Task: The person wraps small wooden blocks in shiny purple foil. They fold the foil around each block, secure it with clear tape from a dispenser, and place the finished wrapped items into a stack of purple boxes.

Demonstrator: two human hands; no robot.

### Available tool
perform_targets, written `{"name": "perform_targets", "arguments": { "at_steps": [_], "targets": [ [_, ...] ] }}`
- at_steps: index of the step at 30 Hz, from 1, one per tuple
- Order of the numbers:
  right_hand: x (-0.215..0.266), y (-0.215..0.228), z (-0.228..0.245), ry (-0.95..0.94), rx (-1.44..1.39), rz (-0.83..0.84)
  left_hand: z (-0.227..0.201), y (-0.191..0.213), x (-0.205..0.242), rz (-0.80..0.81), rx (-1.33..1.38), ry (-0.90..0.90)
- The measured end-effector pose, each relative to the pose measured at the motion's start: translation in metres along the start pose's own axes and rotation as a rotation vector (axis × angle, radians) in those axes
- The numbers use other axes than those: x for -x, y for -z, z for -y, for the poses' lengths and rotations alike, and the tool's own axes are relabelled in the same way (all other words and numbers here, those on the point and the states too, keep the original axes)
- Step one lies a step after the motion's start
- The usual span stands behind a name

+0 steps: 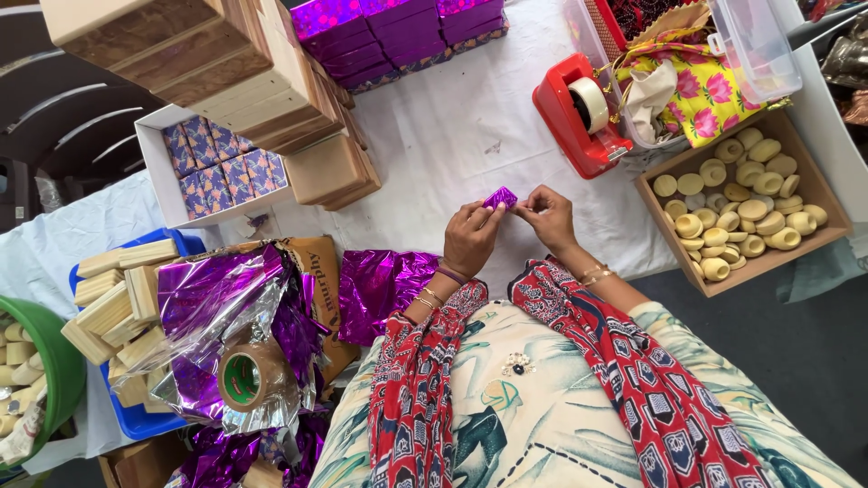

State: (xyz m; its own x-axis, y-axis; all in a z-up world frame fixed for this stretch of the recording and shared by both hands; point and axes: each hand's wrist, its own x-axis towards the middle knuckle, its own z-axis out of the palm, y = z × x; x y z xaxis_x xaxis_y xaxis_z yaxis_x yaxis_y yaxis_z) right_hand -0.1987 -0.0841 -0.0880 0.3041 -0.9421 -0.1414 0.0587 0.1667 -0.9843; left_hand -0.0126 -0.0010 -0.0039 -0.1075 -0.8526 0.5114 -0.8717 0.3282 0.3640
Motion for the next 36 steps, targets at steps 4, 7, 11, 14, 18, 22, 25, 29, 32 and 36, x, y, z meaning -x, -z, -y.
{"name": "perform_targets", "arguments": {
  "at_steps": [4,7,11,14,18,22,25,29,32,36],
  "targets": [
    [-0.008,0.003,0.02,-0.031,0.431,-0.069,0.001,0.002,-0.001,-0.015,0.0,-0.008],
    [-0.005,0.006,0.036,0.062,0.547,-0.112,-0.002,0.005,0.001,-0.007,0.006,0.019],
    [-0.003,0.005,0.035,0.144,0.324,-0.014,0.0,0.0,0.003,-0.047,0.15,0.1],
    [-0.01,0.005,0.017,0.017,0.049,0.094,0.003,-0.007,0.005,-0.077,0.203,0.129],
    [-0.03,0.019,-0.021,-0.059,0.045,0.165,0.003,-0.001,0.0,-0.084,0.193,0.109],
    [-0.035,0.027,-0.014,-0.03,0.336,0.179,-0.001,0.005,-0.003,-0.033,0.121,0.031],
    [-0.033,0.023,0.022,0.005,0.511,0.153,0.0,0.003,0.001,-0.039,0.089,0.048],
    [-0.018,0.001,0.104,0.22,0.638,0.315,0.003,0.003,0.003,0.028,0.087,0.055],
    [-0.019,-0.009,0.109,0.399,0.751,0.44,0.009,0.002,0.004,0.03,0.131,0.027],
    [-0.023,-0.017,0.096,0.516,0.867,0.403,0.002,0.02,0.001,-0.135,0.215,0.087]
  ]
}}
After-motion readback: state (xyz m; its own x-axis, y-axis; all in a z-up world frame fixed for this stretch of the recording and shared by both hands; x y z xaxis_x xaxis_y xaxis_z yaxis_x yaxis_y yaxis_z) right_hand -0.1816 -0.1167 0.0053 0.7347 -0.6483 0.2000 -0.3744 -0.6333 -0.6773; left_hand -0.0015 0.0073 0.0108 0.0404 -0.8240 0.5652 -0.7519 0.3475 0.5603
